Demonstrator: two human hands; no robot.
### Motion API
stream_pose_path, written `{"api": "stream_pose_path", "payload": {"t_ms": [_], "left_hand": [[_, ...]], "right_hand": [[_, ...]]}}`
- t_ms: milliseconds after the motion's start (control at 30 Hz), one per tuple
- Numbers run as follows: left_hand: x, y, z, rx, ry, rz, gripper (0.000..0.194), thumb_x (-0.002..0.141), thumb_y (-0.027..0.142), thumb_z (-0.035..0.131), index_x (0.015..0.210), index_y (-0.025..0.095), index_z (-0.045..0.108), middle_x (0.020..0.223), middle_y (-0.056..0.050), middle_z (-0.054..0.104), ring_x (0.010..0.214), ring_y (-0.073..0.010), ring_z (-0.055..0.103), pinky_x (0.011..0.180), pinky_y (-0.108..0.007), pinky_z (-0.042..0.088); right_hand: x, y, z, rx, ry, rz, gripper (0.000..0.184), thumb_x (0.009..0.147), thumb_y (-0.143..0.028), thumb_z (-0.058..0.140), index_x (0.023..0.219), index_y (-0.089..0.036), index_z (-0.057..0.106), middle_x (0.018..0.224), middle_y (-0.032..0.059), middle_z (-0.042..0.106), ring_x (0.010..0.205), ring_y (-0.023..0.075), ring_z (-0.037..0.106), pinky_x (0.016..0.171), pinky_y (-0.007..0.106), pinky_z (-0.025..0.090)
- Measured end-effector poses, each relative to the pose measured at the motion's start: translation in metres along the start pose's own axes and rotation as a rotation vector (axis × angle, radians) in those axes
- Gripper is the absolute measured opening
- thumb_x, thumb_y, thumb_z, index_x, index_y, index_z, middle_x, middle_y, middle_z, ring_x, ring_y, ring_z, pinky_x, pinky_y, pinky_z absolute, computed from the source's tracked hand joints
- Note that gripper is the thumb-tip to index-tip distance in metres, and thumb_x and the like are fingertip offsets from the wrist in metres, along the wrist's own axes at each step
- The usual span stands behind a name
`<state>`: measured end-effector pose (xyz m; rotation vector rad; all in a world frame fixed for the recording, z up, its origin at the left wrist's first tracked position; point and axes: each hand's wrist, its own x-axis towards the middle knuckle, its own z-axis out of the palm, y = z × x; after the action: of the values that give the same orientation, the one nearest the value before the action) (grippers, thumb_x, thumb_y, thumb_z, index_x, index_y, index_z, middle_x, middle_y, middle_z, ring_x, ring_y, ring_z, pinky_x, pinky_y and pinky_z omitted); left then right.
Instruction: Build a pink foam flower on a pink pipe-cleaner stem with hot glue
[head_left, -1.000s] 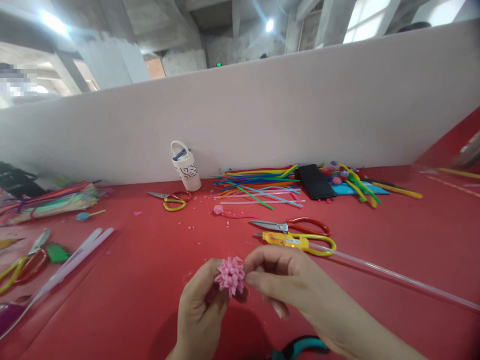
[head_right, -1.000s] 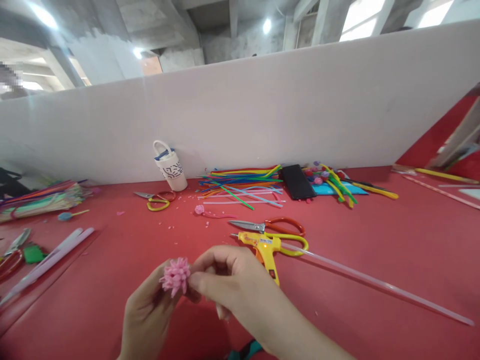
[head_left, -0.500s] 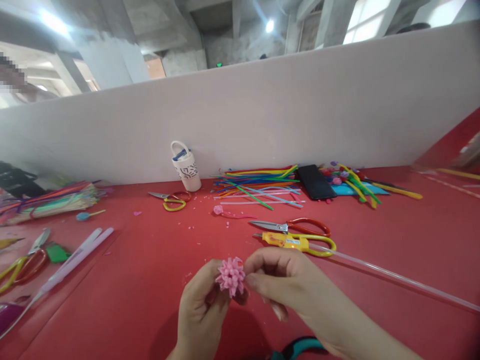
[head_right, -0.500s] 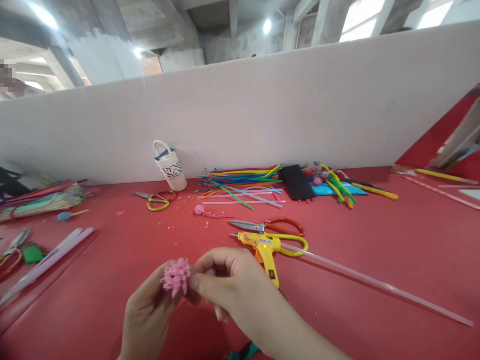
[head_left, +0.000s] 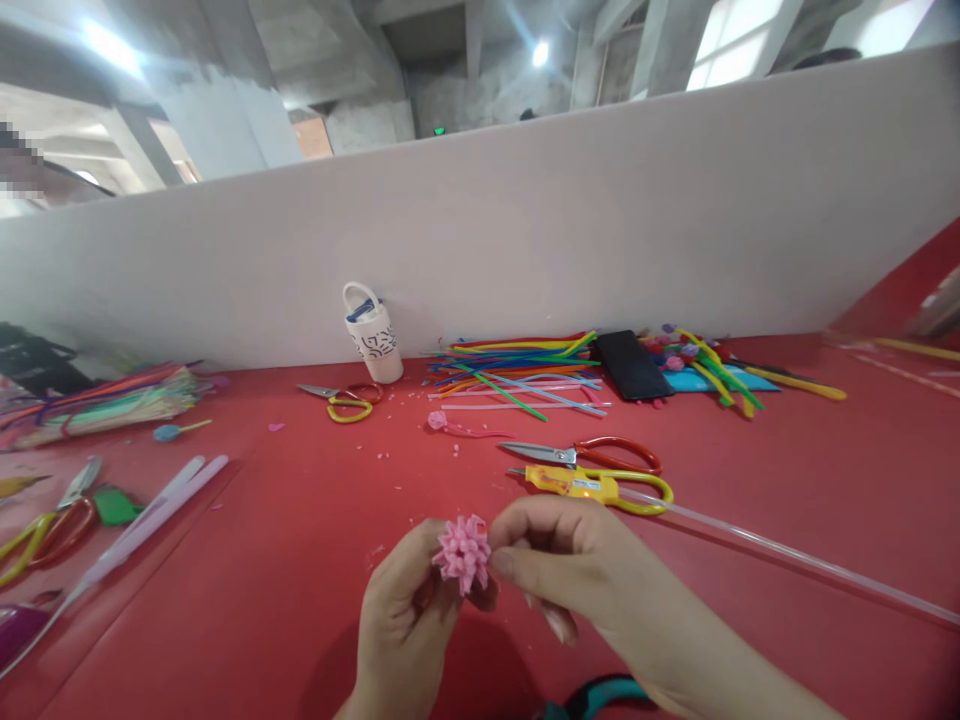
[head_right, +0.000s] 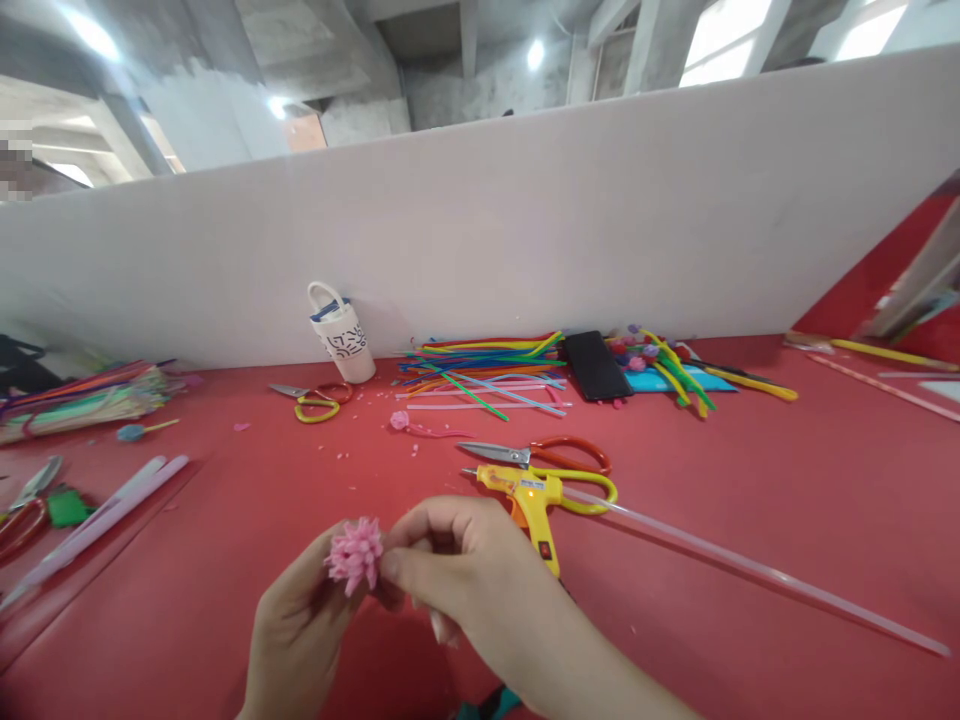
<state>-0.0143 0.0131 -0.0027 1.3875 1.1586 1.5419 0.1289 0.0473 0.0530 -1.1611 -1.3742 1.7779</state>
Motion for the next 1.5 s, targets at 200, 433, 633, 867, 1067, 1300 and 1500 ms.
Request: {"api": "stream_pose_path", "payload": {"t_ms": [200, 433, 633, 867, 1067, 1300, 1500], "left_hand": [[0.000, 0.000, 0.001, -0.039, 0.011, -0.033, 0.011, 0.078, 0.026, 0.062, 0.074, 0.020, 0.070, 0.059, 0.001, 0.062, 0.048, -0.0104, 0.055, 0.051, -0.021, 0.050], [-0.001, 0.002, 0.003, -0.117, 0.057, -0.001, 0.013, 0.078, 0.026, 0.062, 0.069, 0.019, 0.068, 0.061, -0.001, 0.061, 0.053, -0.0124, 0.057, 0.053, -0.023, 0.050], [-0.001, 0.002, -0.001, -0.105, 0.018, 0.003, 0.016, 0.082, 0.029, 0.057, 0.076, 0.019, 0.068, 0.064, -0.002, 0.061, 0.053, -0.0135, 0.055, 0.056, -0.027, 0.051], [-0.003, -0.005, -0.003, -0.014, 0.034, 0.129, 0.009, 0.076, 0.024, 0.065, 0.080, 0.021, 0.072, 0.080, -0.006, 0.065, 0.064, -0.0163, 0.061, 0.055, -0.024, 0.050], [-0.001, 0.003, -0.001, -0.179, 0.049, -0.097, 0.013, 0.072, 0.030, 0.068, 0.069, 0.018, 0.068, 0.065, -0.002, 0.063, 0.050, -0.0098, 0.055, 0.045, -0.019, 0.046], [0.008, 0.010, 0.003, -0.517, -0.012, -0.609, 0.015, 0.070, 0.025, 0.069, 0.068, 0.014, 0.059, 0.055, 0.001, 0.063, 0.032, -0.0031, 0.046, 0.028, -0.010, 0.033], [0.020, 0.002, -0.010, -0.554, 0.071, -0.653, 0.018, 0.069, 0.022, 0.069, 0.069, 0.015, 0.052, 0.054, 0.003, 0.062, 0.031, -0.0009, 0.043, 0.028, -0.007, 0.030]], "right_hand": [[0.000, 0.003, 0.000, 0.004, -0.018, -0.019, 0.009, 0.068, -0.026, 0.060, 0.065, -0.017, 0.061, 0.053, -0.0050, 0.057, 0.035, 0.0021, 0.038, 0.034, 0.015, 0.029], [-0.003, -0.002, -0.013, -0.150, 0.016, -0.075, 0.017, 0.073, -0.035, 0.054, 0.073, -0.018, 0.059, 0.051, -0.0053, 0.051, 0.039, 0.0057, 0.038, 0.039, 0.018, 0.029], [0.002, 0.023, -0.062, -1.130, 0.470, -0.116, 0.027, 0.078, -0.040, 0.050, 0.058, -0.022, 0.051, 0.058, 0.0017, 0.058, 0.055, 0.0177, 0.053, 0.049, 0.026, 0.030], [0.012, 0.071, -0.095, -1.104, 0.563, -0.012, 0.022, 0.076, -0.040, 0.053, 0.067, -0.020, 0.052, 0.070, 0.0102, 0.065, 0.064, 0.0264, 0.061, 0.053, 0.029, 0.031], [0.023, 0.069, -0.091, -0.805, 0.540, -0.016, 0.019, 0.073, -0.033, 0.053, 0.059, -0.021, 0.048, 0.061, 0.0057, 0.060, 0.060, 0.0231, 0.058, 0.053, 0.030, 0.032], [0.001, 0.056, -0.083, -0.252, 0.350, -0.025, 0.024, 0.078, -0.040, 0.051, 0.083, -0.017, 0.055, 0.068, 0.0026, 0.060, 0.059, 0.0151, 0.058, 0.056, 0.027, 0.044], [-0.014, 0.049, -0.074, 0.210, 0.183, -0.044, 0.012, 0.076, -0.027, 0.060, 0.072, -0.016, 0.055, 0.050, -0.0026, 0.055, 0.046, 0.0088, 0.046, 0.048, 0.022, 0.036]]}}
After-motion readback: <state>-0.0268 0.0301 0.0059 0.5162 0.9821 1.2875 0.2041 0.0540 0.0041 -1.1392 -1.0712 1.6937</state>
